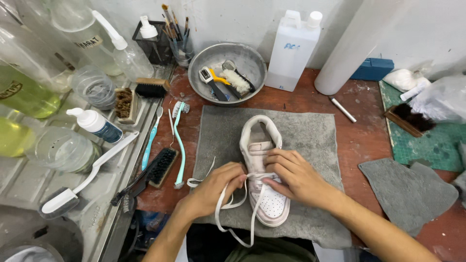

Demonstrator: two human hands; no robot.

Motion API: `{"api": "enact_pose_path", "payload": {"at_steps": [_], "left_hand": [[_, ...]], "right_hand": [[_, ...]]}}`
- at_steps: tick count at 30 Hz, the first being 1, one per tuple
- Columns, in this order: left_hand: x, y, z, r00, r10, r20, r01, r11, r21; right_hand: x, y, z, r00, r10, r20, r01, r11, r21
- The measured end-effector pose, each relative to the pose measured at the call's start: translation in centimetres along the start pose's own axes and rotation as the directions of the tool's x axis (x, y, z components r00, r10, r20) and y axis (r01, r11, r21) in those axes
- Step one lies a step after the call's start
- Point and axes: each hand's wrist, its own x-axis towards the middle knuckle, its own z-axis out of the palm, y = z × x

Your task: The person laces a white sneaker by threading the laces through the eyelets and tying them. The hands manipulate the laces to secure the shoe on a gray towel.

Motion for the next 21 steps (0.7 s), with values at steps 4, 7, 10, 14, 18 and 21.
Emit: {"api": "enact_pose_path", "payload": {"at_steps": [4,7,10,14,18,21], "left_hand": [[-2.4,1.9,-3.4,0.982,-0.174,0.074,0.184,0.97,-0.161],[-4.8,3.3,-3.7,0.951,-0.299,0.082,0.269,0.928,0.258],[-5.1,4.9,-3.2,0.915,-0.39,0.104,0.277,0.793,0.543],[0.0,6.4,1.0,0.997,0.069,0.016,-0.068,0.867,0.494],[2.9,4.4,4.3,0.991,0.131,0.019,-0.12,0.833,0.54],[3.5,2.9,4.6,0.995,0.1,-0.009,-0.08,0.843,0.532]], "right_hand": [[-0.2,0.8,-0.5,0.996,0.064,-0.055,-0.058,0.993,0.103],[-0.5,0.3,-1.4,0.996,0.062,-0.06,-0.049,0.98,0.195],[0.0,-0.2,-3.3,1.0,0.021,0.016,-0.022,0.997,0.068],[0.1,-1.4,-4.3,0.995,0.019,0.102,-0.012,0.998,-0.066],[1.0,-2.1,-5.0,0.989,0.079,0.128,-0.08,0.997,0.002],[0.6,-1.2,-5.1,0.985,0.102,0.139,-0.103,0.995,-0.001]]}}
